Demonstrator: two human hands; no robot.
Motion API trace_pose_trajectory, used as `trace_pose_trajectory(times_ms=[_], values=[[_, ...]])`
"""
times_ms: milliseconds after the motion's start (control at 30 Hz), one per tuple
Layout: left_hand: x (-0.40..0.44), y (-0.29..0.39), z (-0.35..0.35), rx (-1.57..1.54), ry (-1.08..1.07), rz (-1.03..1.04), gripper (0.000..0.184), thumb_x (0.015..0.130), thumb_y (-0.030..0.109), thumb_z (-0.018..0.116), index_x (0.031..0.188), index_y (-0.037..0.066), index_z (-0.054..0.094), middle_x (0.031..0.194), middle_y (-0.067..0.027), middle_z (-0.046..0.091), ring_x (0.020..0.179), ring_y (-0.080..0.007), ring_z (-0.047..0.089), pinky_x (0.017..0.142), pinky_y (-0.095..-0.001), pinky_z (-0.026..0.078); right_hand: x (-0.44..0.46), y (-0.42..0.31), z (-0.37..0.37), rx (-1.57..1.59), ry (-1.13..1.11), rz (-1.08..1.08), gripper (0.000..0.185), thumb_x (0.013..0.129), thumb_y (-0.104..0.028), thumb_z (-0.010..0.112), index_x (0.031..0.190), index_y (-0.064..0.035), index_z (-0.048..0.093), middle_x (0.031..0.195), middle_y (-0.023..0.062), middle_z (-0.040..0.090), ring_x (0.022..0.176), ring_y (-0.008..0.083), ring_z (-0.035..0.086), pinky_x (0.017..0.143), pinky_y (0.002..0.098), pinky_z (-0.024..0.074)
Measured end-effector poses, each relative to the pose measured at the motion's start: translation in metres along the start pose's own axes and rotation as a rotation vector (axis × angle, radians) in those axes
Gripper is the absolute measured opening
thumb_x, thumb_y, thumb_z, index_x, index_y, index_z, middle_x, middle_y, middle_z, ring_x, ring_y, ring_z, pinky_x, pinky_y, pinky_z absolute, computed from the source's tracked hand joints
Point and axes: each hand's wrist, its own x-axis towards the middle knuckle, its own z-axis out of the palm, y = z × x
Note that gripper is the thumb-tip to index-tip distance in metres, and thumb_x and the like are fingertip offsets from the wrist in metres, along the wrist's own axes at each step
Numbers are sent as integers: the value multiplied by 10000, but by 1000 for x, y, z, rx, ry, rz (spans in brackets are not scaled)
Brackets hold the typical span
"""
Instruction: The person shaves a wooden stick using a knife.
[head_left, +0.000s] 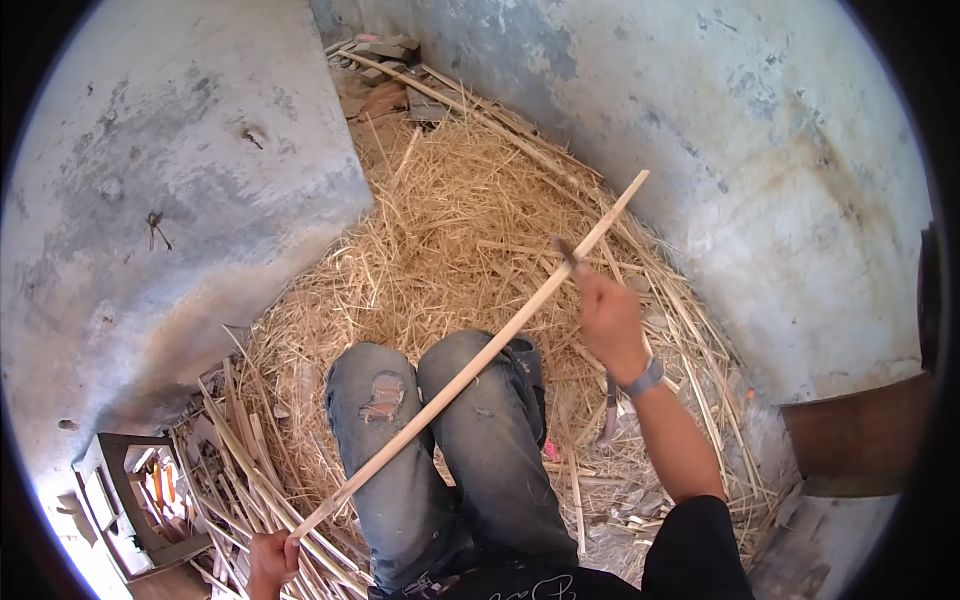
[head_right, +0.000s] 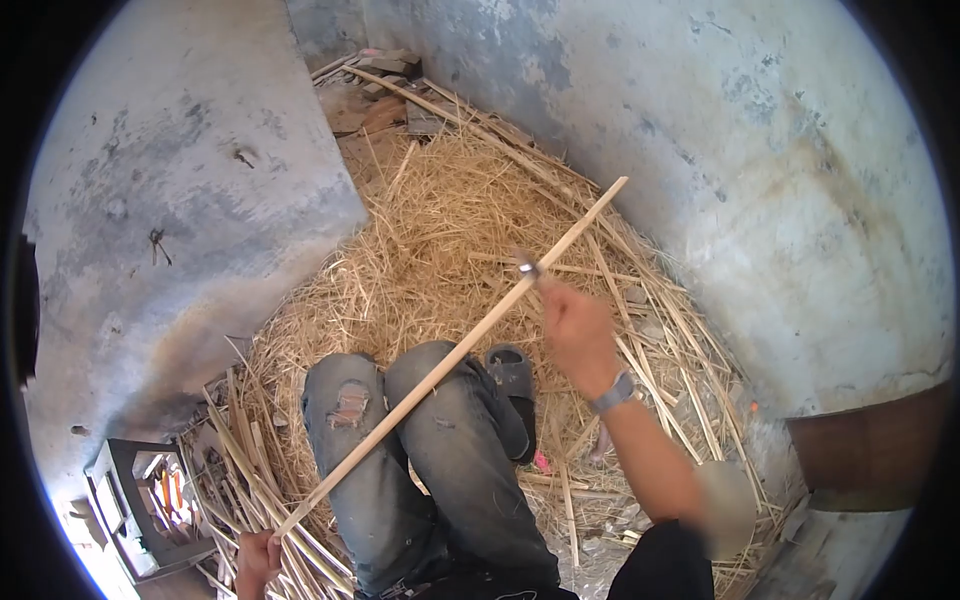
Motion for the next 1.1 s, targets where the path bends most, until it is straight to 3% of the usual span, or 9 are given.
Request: trace_pose_trajectory(times_ms=[167,233,300,367,433,533,600,933,1100], values=[[-1,2,-5,-83,-31,-62,492,968,354,599,607,26,540,516,-207,477,476,-450,496,473,-474,411,-75,-55,31,45,-196,-149,339,1037,-323,577,880,-79,753,580,206,580,498,398,587,475,467,448],[1,-1,-6,-80,-57,-56,490,973,352,589,614,22,542,523,-216,475,494,-465,490,489,-485,417,-77,-55,31,23,-287,-211,283,1032,-253,570,987,-51,762,594,222,569,473,354,589,486,434,450],[3,-1,-7,-82,-84,-51,489,978,349,579,620,18,544,530,-225,472,512,-480,485,506,-496,423,-55,-56,19,38,-101,-174,351,1042,-316,553,855,-80,733,601,218,597,526,416,606,492,485,464],[8,3,-12,-75,-152,-15,611,1035,428,462,596,4,484,507,-222,428,502,-469,485,520,-505,408,-17,-17,12,-84,44,-45,461,1068,-339,505,768,-36,680,556,204,560,477,384,561,484,472,427],[10,7,-18,-70,-163,-32,624,1037,438,456,593,0,470,509,-230,418,505,-472,467,523,-506,400,25,0,-16,-81,101,72,573,1094,-379,461,708,13,620,522,180,501,448,324,481,482,437,384],[12,5,-19,-53,-145,-15,652,1042,462,442,594,-10,478,515,-239,421,510,-476,453,530,-502,402,44,14,-19,-59,175,-12,631,1104,-401,445,678,43,581,504,152,452,436,269,414,467,411,340],[13,5,-23,-91,-212,-154,559,1014,374,521,623,-25,533,561,-272,471,578,-518,497,554,-524,438,25,9,-4,-47,127,-59,633,1104,-403,447,674,45,572,495,155,443,429,263,412,462,411,332],[19,-11,-18,-30,-186,-61,556,1031,384,476,610,25,522,548,-244,462,577,-527,447,611,-564,420,59,25,-22,20,99,-24,625,1089,-416,485,669,40,561,508,169,439,434,295,406,475,429,333],[16,-7,-14,-18,-184,-107,563,1029,389,479,619,10,548,553,-252,467,578,-527,470,595,-541,442,10,1,21,81,23,-77,633,1083,-429,498,669,46,557,502,178,428,428,301,402,477,437,340]])
